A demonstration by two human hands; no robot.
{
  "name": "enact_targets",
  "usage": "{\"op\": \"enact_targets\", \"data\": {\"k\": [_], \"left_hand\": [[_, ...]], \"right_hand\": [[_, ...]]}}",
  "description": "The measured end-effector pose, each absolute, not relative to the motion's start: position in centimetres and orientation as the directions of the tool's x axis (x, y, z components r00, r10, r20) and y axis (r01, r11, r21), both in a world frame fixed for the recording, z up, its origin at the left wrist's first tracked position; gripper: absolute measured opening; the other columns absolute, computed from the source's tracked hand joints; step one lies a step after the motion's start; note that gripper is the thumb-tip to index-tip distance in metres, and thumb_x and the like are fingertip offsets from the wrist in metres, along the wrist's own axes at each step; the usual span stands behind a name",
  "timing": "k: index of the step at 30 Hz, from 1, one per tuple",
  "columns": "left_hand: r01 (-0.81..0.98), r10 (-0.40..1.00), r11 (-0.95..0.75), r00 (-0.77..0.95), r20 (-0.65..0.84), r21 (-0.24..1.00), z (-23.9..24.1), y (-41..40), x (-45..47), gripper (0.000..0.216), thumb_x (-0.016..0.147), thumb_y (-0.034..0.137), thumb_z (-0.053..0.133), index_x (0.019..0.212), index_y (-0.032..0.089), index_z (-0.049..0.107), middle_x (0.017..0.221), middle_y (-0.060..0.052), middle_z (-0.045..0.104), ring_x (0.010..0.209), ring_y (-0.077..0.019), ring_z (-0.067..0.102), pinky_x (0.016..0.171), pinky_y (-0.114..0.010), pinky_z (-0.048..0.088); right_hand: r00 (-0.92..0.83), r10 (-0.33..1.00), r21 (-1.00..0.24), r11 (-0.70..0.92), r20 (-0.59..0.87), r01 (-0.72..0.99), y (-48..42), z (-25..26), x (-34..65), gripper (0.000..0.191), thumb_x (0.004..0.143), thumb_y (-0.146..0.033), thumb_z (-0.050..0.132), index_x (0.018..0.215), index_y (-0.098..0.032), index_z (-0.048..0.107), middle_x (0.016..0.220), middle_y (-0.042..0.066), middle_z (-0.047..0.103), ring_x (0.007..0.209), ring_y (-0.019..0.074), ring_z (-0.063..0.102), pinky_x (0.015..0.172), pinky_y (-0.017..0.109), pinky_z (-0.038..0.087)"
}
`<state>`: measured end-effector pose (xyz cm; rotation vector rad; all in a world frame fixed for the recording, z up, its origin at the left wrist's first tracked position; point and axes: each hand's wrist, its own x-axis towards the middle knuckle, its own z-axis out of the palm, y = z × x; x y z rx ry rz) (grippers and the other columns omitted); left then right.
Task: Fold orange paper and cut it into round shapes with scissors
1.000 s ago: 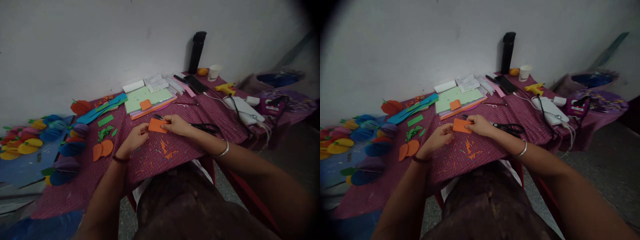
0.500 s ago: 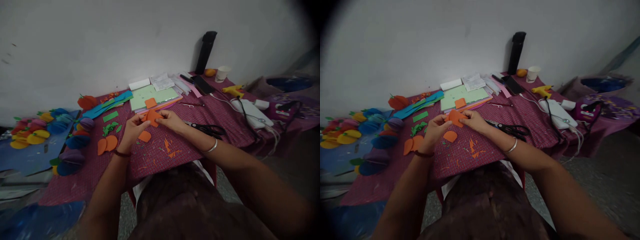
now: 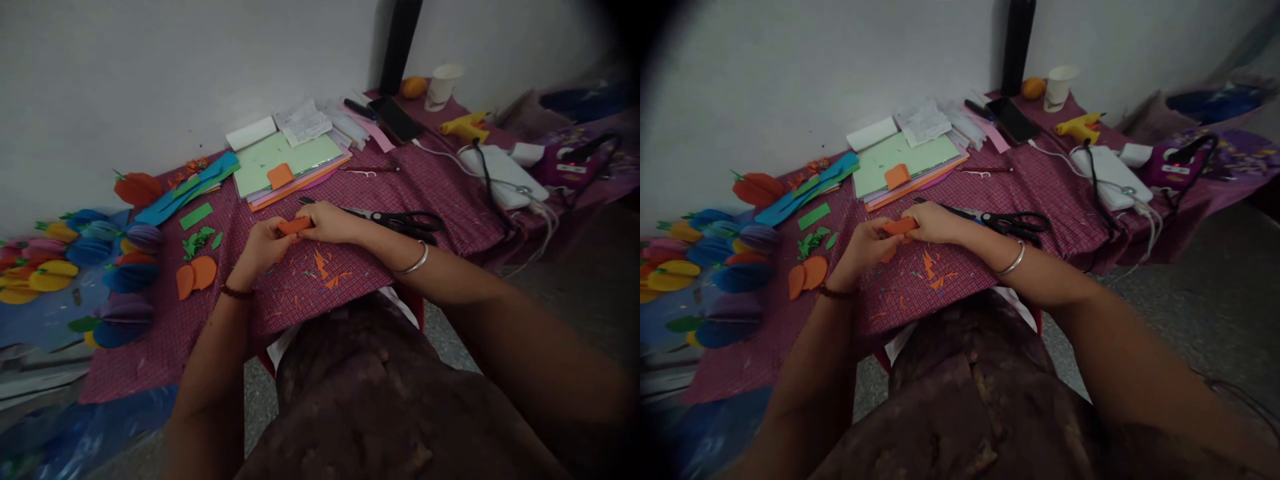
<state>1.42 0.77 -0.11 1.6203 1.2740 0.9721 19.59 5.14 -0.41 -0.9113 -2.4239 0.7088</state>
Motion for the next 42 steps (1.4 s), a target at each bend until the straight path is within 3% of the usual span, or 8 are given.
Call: {"op": "enact_targets", "data": {"k": [6,13,18,25,30,34,38,42], "left_hand": [[0.317,0.983,-0.125,0.169,0.074,0.940,-0.2,0.7,1.4,0.012,0.066,0.017,0.072,0.069,0.015,0.061,0.057,0.004,0.054,0.049,-0.0079,0.045,0.046,-0.020,0.032],[0.284,0.993,-0.068,0.110,0.038,0.957,0.0,0.2,1.5,0.024,0.073,0.030,0.071,0.063,0.017,0.053,0.044,0.005,0.049,0.036,-0.0076,0.043,0.037,-0.020,0.029],[0.190,0.993,-0.041,0.115,0.020,0.981,0.2,0.2,1.3,0.029,0.069,0.038,0.076,0.066,0.016,0.058,0.050,0.003,0.055,0.038,-0.0077,0.047,0.038,-0.020,0.035],[0.245,0.988,-0.046,0.157,0.007,0.968,1.7,0.1,0.0,0.032,0.063,0.029,0.081,0.054,0.016,0.054,0.044,0.006,0.040,0.039,-0.0030,0.028,0.036,-0.017,0.017],[-0.149,1.000,0.002,0.005,-0.001,0.989,2.0,0.0,0.1,0.038,0.066,0.029,0.079,0.055,0.017,0.045,0.048,0.007,0.037,0.042,-0.0035,0.030,0.038,-0.017,0.023],[-0.320,0.995,0.031,-0.075,-0.058,0.947,1.3,-0.1,1.2,0.039,0.065,0.028,0.079,0.058,0.017,0.042,0.052,0.007,0.037,0.045,-0.0036,0.032,0.038,-0.015,0.024],[-0.284,0.995,-0.012,-0.099,-0.016,0.959,0.9,-0.4,2.0,0.036,0.066,0.029,0.078,0.058,0.017,0.045,0.051,0.007,0.038,0.044,-0.0034,0.033,0.039,-0.016,0.026],[-0.104,0.998,0.022,0.064,-0.016,0.994,0.8,-0.3,1.5,0.030,0.066,0.032,0.078,0.061,0.016,0.053,0.050,0.006,0.043,0.041,-0.0032,0.034,0.039,-0.018,0.026]], "right_hand": [[-0.678,0.717,-0.610,0.613,0.162,0.502,4.8,-0.7,19.3,0.012,0.078,-0.025,0.061,0.076,-0.013,0.063,0.070,0.001,0.059,0.063,0.0122,0.048,0.060,0.024,0.027],[-0.611,0.769,-0.837,0.449,0.185,0.312,5.2,-0.9,19.2,0.017,0.076,-0.026,0.063,0.087,-0.013,0.067,0.075,0.000,0.063,0.066,0.0114,0.051,0.061,0.022,0.033],[-0.558,0.796,-0.850,0.448,0.237,0.277,5.3,0.0,19.7,0.013,0.079,-0.024,0.060,0.071,-0.014,0.061,0.065,-0.003,0.053,0.060,0.0092,0.042,0.057,0.023,0.026],[-0.667,0.718,-0.842,0.473,0.199,0.259,5.3,1.0,20.0,0.028,0.074,-0.023,0.066,0.056,-0.016,0.046,0.055,-0.006,0.038,0.056,0.0073,0.033,0.054,0.024,0.022],[-0.535,0.825,-0.983,0.124,0.180,-0.138,5.2,0.6,19.4,0.035,0.078,-0.049,0.065,0.072,-0.017,0.051,0.065,-0.003,0.052,0.058,0.0081,0.044,0.053,0.021,0.034],[-0.541,0.837,-0.981,-0.022,0.088,-0.194,4.3,0.1,18.1,0.036,0.071,-0.047,0.072,0.080,-0.015,0.058,0.069,-0.001,0.059,0.059,0.0083,0.051,0.054,0.020,0.039],[-0.436,0.897,-0.977,-0.028,0.068,-0.210,3.6,-0.3,17.1,0.032,0.068,-0.038,0.075,0.084,-0.013,0.064,0.062,-0.003,0.058,0.054,0.0069,0.046,0.050,0.020,0.035],[-0.446,0.894,-0.980,-0.056,0.035,-0.189,3.6,-0.4,17.1,0.023,0.068,-0.030,0.075,0.077,-0.012,0.064,0.058,-0.004,0.058,0.052,0.0065,0.047,0.050,0.019,0.035]]}}
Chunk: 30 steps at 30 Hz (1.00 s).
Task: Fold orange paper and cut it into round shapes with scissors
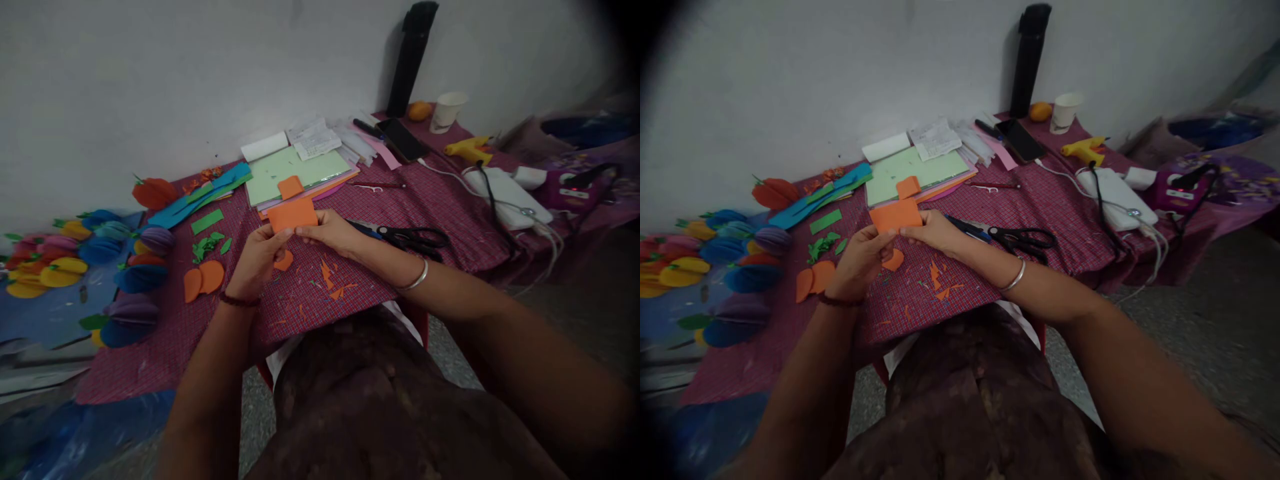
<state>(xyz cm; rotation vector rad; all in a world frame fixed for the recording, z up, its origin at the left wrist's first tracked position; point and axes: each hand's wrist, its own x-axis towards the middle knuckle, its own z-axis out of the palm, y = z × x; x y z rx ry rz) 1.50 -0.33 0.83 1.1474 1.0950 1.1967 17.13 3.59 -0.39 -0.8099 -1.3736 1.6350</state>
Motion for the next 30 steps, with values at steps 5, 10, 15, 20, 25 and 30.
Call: {"op": "enact_targets", "data": {"k": [5,10,15,20,25,30], "left_hand": [[0.034,0.996,-0.058,0.066,0.055,0.998,0.3,0.2,0.8,0.025,0.069,0.032,0.075,0.063,0.015,0.058,0.050,0.003,0.049,0.041,-0.0040,0.037,0.039,-0.019,0.026],[-0.056,0.995,-0.063,-0.084,0.059,0.996,0.5,0.4,-0.3,0.020,0.068,0.025,0.073,0.063,0.016,0.056,0.050,0.005,0.048,0.040,-0.0035,0.035,0.038,-0.018,0.023],[-0.111,0.998,-0.048,-0.055,0.042,0.993,0.6,0.4,-0.3,0.019,0.067,0.024,0.073,0.064,0.016,0.056,0.051,0.005,0.048,0.040,-0.0037,0.035,0.038,-0.018,0.024],[-0.016,0.994,-0.083,0.064,0.084,0.996,0.4,0.2,1.1,0.019,0.070,0.026,0.074,0.064,0.016,0.059,0.050,0.004,0.046,0.041,-0.0040,0.033,0.039,-0.019,0.023],[0.046,0.987,-0.145,-0.064,0.148,0.988,1.8,0.1,-1.5,0.024,0.071,0.023,0.071,0.057,0.016,0.053,0.049,0.005,0.044,0.041,-0.0045,0.034,0.039,-0.019,0.023],[0.386,0.974,-0.198,-0.020,0.223,0.901,2.2,0.1,-5.2,0.012,0.072,0.024,0.069,0.067,0.017,0.062,0.060,0.001,0.056,0.053,-0.0083,0.047,0.049,-0.020,0.036]], "right_hand": [[-0.522,0.852,-0.992,-0.032,0.035,-0.118,4.2,-0.3,17.7,0.013,0.074,-0.021,0.071,0.068,-0.012,0.063,0.057,-0.002,0.060,0.052,0.0063,0.050,0.051,0.019,0.039],[-0.343,0.937,-0.993,0.032,0.070,-0.115,6.0,0.3,19.9,0.019,0.082,-0.024,0.065,0.067,-0.014,0.059,0.056,-0.003,0.056,0.050,0.0054,0.048,0.049,0.017,0.037],[-0.361,0.930,-0.988,0.008,0.063,-0.153,6.0,0.8,20.2,0.024,0.086,-0.039,0.063,0.080,-0.016,0.058,0.066,-0.001,0.059,0.053,0.0060,0.048,0.047,0.017,0.037],[-0.471,0.869,-0.981,0.076,0.152,-0.176,4.7,0.5,17.8,0.024,0.075,-0.035,0.073,0.083,-0.016,0.059,0.076,0.000,0.062,0.072,0.0107,0.057,0.061,0.020,0.045],[-0.297,0.933,-0.966,0.141,0.203,-0.216,6.3,-0.7,18.4,0.024,0.073,-0.029,0.072,0.090,-0.015,0.062,0.086,0.002,0.067,0.085,0.0161,0.061,0.071,0.027,0.051],[-0.214,0.965,-0.974,0.112,0.154,-0.198,7.6,-1.2,19.7,0.025,0.076,-0.030,0.070,0.094,-0.015,0.063,0.084,0.003,0.068,0.083,0.0171,0.063,0.069,0.028,0.053]]}}
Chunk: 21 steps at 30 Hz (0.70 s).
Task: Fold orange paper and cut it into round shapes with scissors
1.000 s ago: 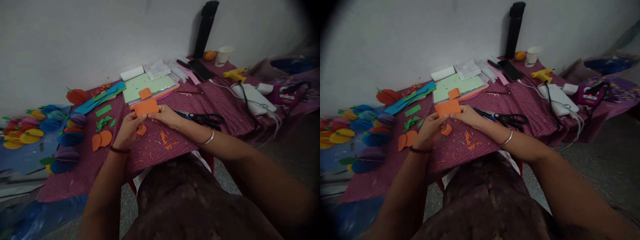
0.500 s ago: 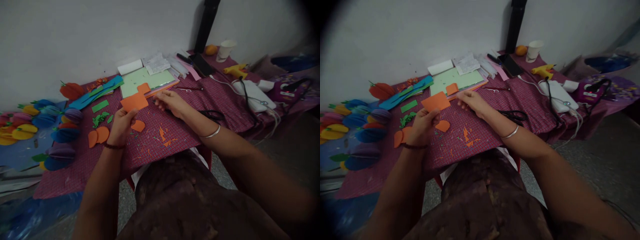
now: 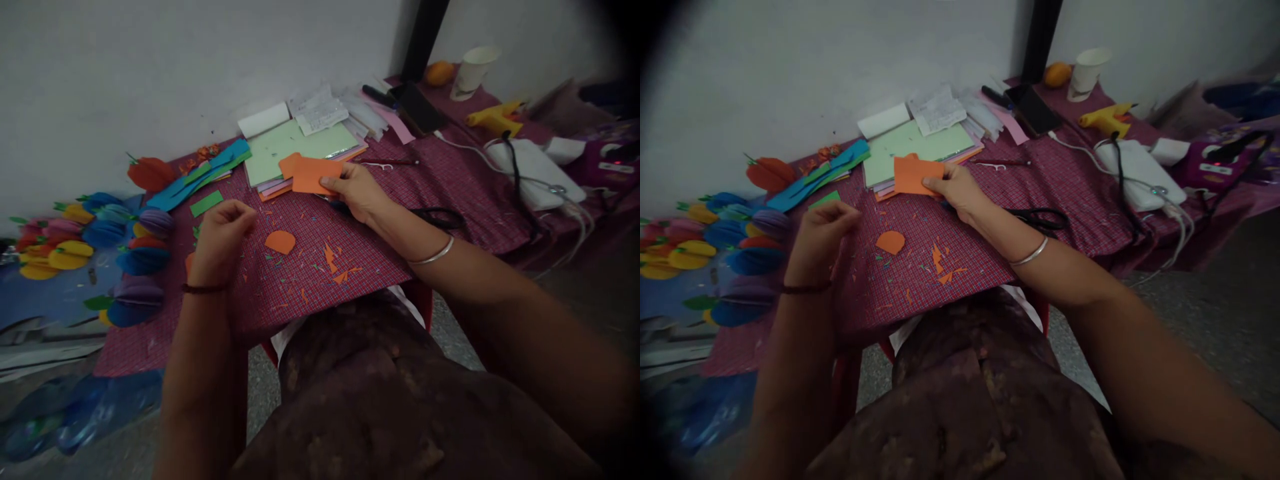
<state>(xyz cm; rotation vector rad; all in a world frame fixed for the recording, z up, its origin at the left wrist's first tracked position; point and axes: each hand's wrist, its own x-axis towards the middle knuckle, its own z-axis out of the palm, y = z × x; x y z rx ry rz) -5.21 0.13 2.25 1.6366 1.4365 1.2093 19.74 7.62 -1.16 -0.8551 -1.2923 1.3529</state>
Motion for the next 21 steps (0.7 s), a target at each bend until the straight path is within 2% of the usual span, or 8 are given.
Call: {"op": "enact_targets", "data": {"k": [1,4,7,10,13,15,19,21], "left_hand": [[0.494,0.981,-0.194,0.078,0.178,0.848,1.9,0.2,-5.5,0.011,0.069,0.025,0.072,0.074,0.018,0.065,0.067,0.000,0.061,0.059,-0.0107,0.052,0.054,-0.022,0.042],[0.713,0.953,-0.263,0.298,0.059,0.650,0.3,0.5,-5.8,0.042,0.059,0.031,0.078,0.098,0.020,0.068,0.095,-0.005,0.066,0.084,-0.0210,0.060,0.074,-0.034,0.050],[0.781,0.943,-0.295,0.331,0.037,0.550,-1.0,0.6,-5.6,0.054,0.057,0.033,0.079,0.108,0.019,0.066,0.108,-0.007,0.064,0.100,-0.0267,0.059,0.086,-0.039,0.048],[0.741,0.960,-0.184,0.277,-0.046,0.646,-1.0,0.4,-5.2,0.044,0.060,0.028,0.074,0.102,0.018,0.066,0.097,-0.004,0.066,0.088,-0.0221,0.061,0.076,-0.033,0.049],[0.635,0.964,-0.049,0.231,-0.129,0.771,0.5,0.0,-4.6,0.018,0.067,0.030,0.070,0.079,0.017,0.066,0.069,0.001,0.061,0.060,-0.0135,0.053,0.055,-0.026,0.041],[0.510,0.971,0.009,0.199,-0.128,0.860,2.0,-0.3,-4.1,0.016,0.070,0.031,0.070,0.070,0.017,0.064,0.060,0.002,0.057,0.053,-0.0104,0.048,0.050,-0.023,0.037],[0.147,0.994,-0.067,0.096,0.053,0.987,4.4,-0.3,-2.0,0.010,0.074,0.028,0.072,0.074,0.019,0.067,0.081,-0.002,0.066,0.074,-0.0139,0.060,0.069,-0.028,0.049],[0.110,0.982,-0.187,0.059,0.182,0.976,4.5,0.1,-0.7,0.008,0.073,0.024,0.073,0.070,0.019,0.068,0.090,-0.002,0.067,0.091,-0.0158,0.061,0.081,-0.029,0.049]], "right_hand": [[-0.218,0.964,-0.974,0.109,0.152,-0.197,7.6,-1.1,19.7,0.024,0.076,-0.030,0.070,0.094,-0.015,0.063,0.084,0.003,0.068,0.083,0.0172,0.064,0.068,0.028,0.053],[-0.235,0.958,-0.972,0.117,0.164,-0.204,7.1,-0.7,19.4,0.021,0.075,-0.027,0.071,0.091,-0.016,0.063,0.084,0.003,0.068,0.085,0.0174,0.064,0.071,0.029,0.054],[-0.245,0.957,-0.971,0.102,0.155,-0.216,6.6,-0.5,19.1,0.014,0.073,-0.020,0.071,0.083,-0.015,0.063,0.082,0.002,0.069,0.082,0.0162,0.064,0.074,0.028,0.053],[-0.265,0.955,-0.970,0.068,0.131,-0.233,6.4,-0.5,18.9,0.010,0.072,-0.014,0.069,0.080,-0.015,0.064,0.080,0.002,0.069,0.077,0.0144,0.063,0.075,0.028,0.053],[-0.272,0.956,-0.973,0.048,0.111,-0.226,6.3,-0.6,18.7,0.010,0.072,-0.013,0.068,0.080,-0.015,0.064,0.080,0.002,0.070,0.076,0.0142,0.062,0.076,0.029,0.054],[-0.276,0.955,-0.974,0.048,0.109,-0.220,6.3,-0.7,18.6,0.010,0.072,-0.013,0.069,0.081,-0.015,0.064,0.080,0.002,0.070,0.076,0.0146,0.062,0.077,0.030,0.054],[-0.294,0.946,-0.975,0.075,0.136,-0.209,6.3,-1.0,18.3,0.009,0.073,-0.015,0.068,0.081,-0.016,0.064,0.080,0.001,0.070,0.077,0.0151,0.063,0.076,0.030,0.054],[-0.311,0.938,-0.977,0.094,0.151,-0.191,6.2,-1.2,18.1,0.009,0.074,-0.019,0.069,0.080,-0.016,0.064,0.080,0.001,0.069,0.078,0.0152,0.063,0.075,0.029,0.054]]}}
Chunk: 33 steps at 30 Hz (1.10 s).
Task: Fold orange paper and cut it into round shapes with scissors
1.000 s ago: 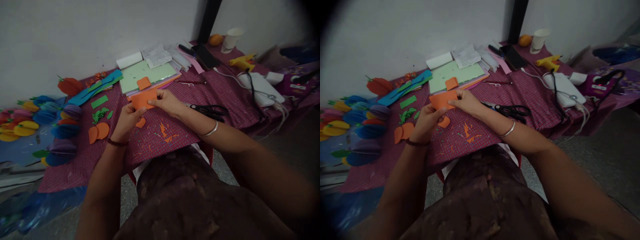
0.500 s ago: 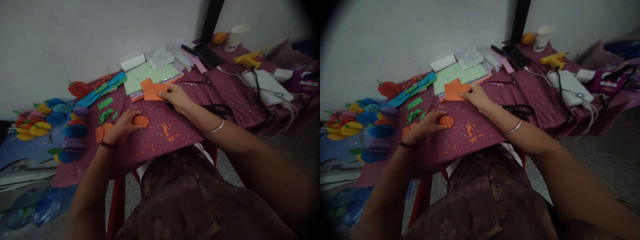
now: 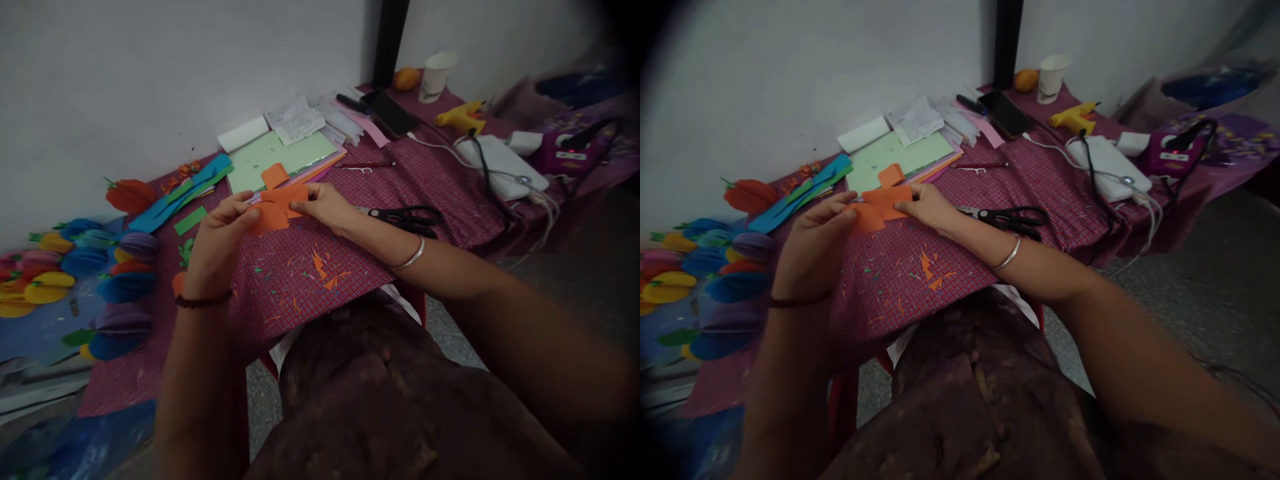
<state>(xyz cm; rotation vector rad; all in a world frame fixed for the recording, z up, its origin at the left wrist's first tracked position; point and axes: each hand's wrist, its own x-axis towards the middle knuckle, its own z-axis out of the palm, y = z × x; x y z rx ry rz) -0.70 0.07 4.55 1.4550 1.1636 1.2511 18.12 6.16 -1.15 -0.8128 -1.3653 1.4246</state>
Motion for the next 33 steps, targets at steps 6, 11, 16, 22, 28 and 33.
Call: {"op": "enact_targets", "data": {"k": [6,11,16,22,28,33], "left_hand": [[0.270,0.980,-0.191,0.107,0.168,0.944,1.7,1.2,0.7,0.014,0.072,0.025,0.072,0.064,0.017,0.064,0.058,0.002,0.056,0.054,-0.0092,0.047,0.051,-0.023,0.036],[0.303,0.977,-0.212,0.094,0.192,0.929,-0.4,1.8,-0.3,0.016,0.068,0.018,0.072,0.060,0.016,0.059,0.056,0.004,0.053,0.051,-0.0069,0.041,0.049,-0.023,0.030],[0.357,0.971,-0.239,0.082,0.225,0.903,-1.1,2.2,-0.3,0.014,0.065,0.012,0.073,0.061,0.016,0.060,0.062,0.003,0.057,0.057,-0.0077,0.046,0.053,-0.024,0.035],[0.043,0.981,-0.196,0.009,0.196,0.980,-2.4,2.5,0.2,0.019,0.063,0.016,0.078,0.059,0.016,0.060,0.079,0.001,0.066,0.072,-0.0097,0.058,0.068,-0.025,0.046],[0.111,0.973,-0.224,-0.030,0.229,0.968,-3.0,2.4,0.2,0.014,0.064,0.015,0.077,0.058,0.017,0.064,0.063,0.002,0.061,0.059,-0.0078,0.051,0.057,-0.024,0.040],[0.226,0.956,-0.283,-0.010,0.293,0.932,-2.8,2.3,0.2,0.016,0.065,0.012,0.073,0.056,0.018,0.062,0.061,0.003,0.059,0.058,-0.0085,0.050,0.055,-0.025,0.038]], "right_hand": [[-0.455,0.858,-0.971,0.227,0.238,-0.079,5.9,-1.4,17.8,0.023,0.074,-0.037,0.072,0.076,-0.017,0.061,0.073,0.000,0.065,0.075,0.0143,0.058,0.065,0.024,0.049],[-0.572,0.771,-0.892,0.429,0.279,0.143,6.5,-1.7,18.7,0.026,0.078,-0.035,0.069,0.070,-0.015,0.055,0.065,-0.002,0.055,0.066,0.0106,0.048,0.058,0.022,0.037],[-0.593,0.762,-0.769,0.534,0.259,0.350,7.0,-1.7,19.4,0.025,0.078,-0.029,0.066,0.065,-0.015,0.050,0.059,-0.004,0.048,0.064,0.0101,0.044,0.057,0.023,0.030],[-0.599,0.789,-0.795,0.449,0.138,0.408,6.4,-1.6,19.1,0.015,0.078,-0.023,0.061,0.066,-0.017,0.055,0.055,-0.003,0.054,0.058,0.0104,0.050,0.056,0.022,0.034],[-0.614,0.784,-0.810,0.415,0.086,0.415,6.4,-1.9,19.0,0.008,0.077,-0.015,0.059,0.070,-0.016,0.059,0.058,-0.001,0.059,0.060,0.0117,0.056,0.059,0.023,0.039],[-0.628,0.770,-0.725,0.497,0.115,0.476,6.4,-1.6,19.3,0.007,0.075,-0.012,0.057,0.070,-0.016,0.058,0.063,0.000,0.060,0.067,0.0131,0.056,0.063,0.024,0.037]]}}
